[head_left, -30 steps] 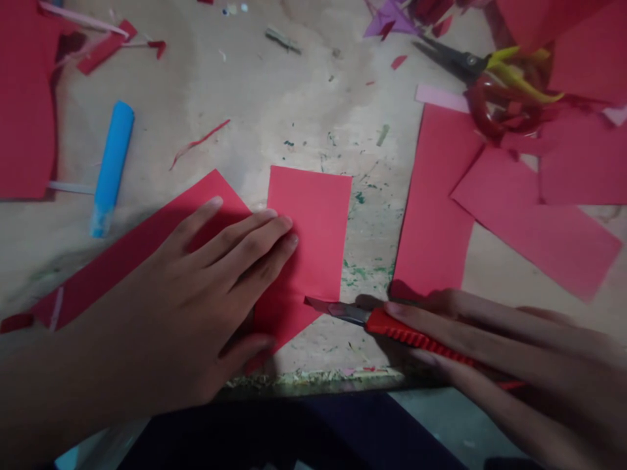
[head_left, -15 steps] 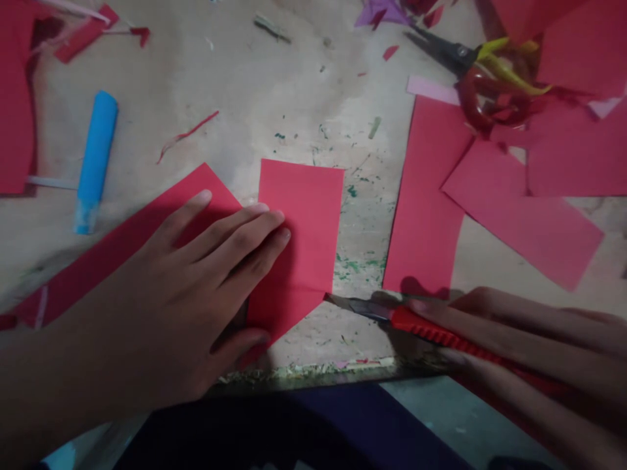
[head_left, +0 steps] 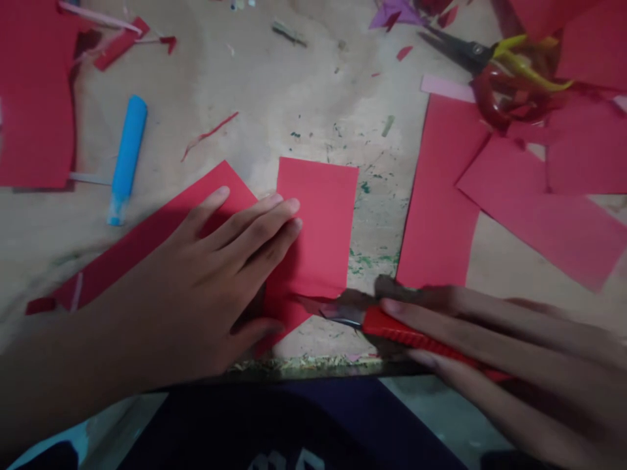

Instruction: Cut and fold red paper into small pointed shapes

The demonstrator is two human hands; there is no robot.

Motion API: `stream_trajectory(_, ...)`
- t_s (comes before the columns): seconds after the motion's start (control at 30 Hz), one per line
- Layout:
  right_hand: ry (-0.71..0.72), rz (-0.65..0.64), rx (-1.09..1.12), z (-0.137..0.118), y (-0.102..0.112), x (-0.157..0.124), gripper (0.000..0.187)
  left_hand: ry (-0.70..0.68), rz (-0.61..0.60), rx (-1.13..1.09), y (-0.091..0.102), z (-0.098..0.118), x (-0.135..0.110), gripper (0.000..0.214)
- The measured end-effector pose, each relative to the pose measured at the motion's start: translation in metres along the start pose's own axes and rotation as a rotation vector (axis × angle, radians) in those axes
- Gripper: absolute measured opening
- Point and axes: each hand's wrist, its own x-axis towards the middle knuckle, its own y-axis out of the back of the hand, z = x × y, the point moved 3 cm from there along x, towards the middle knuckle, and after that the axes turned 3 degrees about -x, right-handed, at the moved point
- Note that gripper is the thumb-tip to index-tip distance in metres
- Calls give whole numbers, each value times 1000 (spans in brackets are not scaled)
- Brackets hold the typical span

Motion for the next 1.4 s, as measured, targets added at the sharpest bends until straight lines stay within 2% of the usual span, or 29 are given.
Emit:
stream_trajectory(0.13, 58, 1, 62, -10, -11, 25, 41, -7, 20, -9, -1, -1, 0, 74)
stream_trajectory(0.27, 39, -40, 109, -8, -18, 31, 43, -22, 37, -9, -3, -3, -1, 69)
stream_trajectory(0.7, 29, -48, 78, -11, -15, 34, 43, -26, 44, -4, -4, -2, -1, 66)
stream_trajectory(0.9, 16, -36, 108, -5, -12, 29, 39, -20, 27, 9, -6, -3, -2, 74)
stream_trajectory(1.0, -25, -60, 108, -3, -11, 28, 41, -19, 29, 12, -5, -3, -2, 78)
stream_trajectory(1.1, -47, -95, 118, -3, -9, 29, 43, -12, 29, 0, -4, -3, -2, 73)
stream_trajectory(1.4, 19, -30, 78, 1, -5, 23, 40, -1, 15, -46, -4, -3, -2, 73)
